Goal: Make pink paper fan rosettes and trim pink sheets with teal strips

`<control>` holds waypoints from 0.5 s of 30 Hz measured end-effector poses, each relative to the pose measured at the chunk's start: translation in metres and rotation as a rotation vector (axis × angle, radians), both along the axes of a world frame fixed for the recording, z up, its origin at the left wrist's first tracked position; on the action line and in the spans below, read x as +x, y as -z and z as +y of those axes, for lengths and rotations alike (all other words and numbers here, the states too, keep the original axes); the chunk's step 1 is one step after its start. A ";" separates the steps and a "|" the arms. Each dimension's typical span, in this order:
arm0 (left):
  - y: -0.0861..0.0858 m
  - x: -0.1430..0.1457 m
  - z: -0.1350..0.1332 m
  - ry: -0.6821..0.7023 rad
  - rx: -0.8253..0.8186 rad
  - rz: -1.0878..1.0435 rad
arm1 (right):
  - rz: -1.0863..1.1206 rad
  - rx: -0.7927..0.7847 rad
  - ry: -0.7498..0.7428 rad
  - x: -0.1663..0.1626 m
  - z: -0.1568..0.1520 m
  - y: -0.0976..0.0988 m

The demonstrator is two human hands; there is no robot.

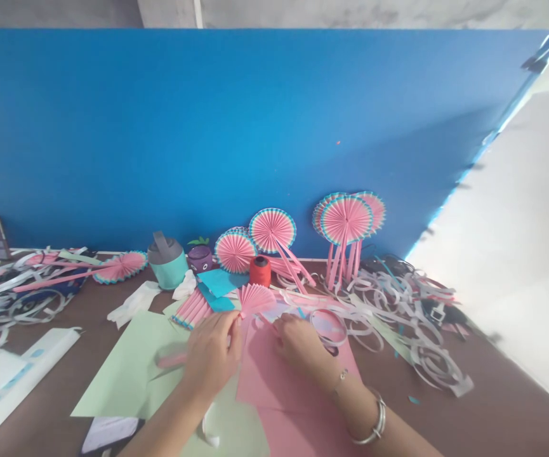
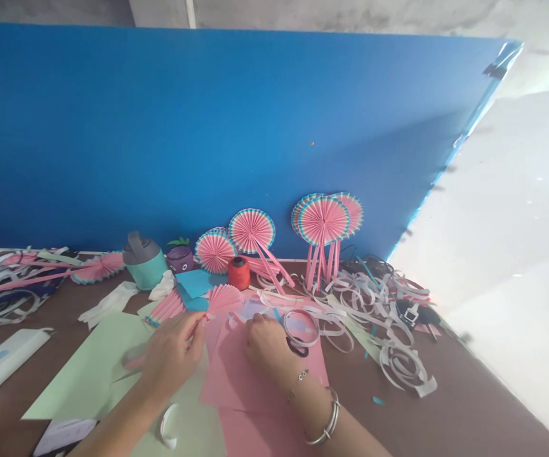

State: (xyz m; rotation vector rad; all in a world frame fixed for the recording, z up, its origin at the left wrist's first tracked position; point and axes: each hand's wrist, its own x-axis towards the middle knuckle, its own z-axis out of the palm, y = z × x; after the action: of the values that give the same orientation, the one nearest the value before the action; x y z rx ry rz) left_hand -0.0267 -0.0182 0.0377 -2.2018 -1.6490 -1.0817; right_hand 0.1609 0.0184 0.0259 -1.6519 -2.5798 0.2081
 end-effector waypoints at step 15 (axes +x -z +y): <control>-0.001 -0.001 0.001 -0.019 -0.057 -0.008 | 0.443 0.185 0.236 0.054 0.011 -0.064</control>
State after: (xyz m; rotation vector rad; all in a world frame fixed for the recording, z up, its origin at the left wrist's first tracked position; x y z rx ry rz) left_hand -0.0278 -0.0174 0.0390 -2.2147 -1.7206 -1.0536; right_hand 0.2149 0.0294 0.0897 -1.6077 -2.0041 0.2740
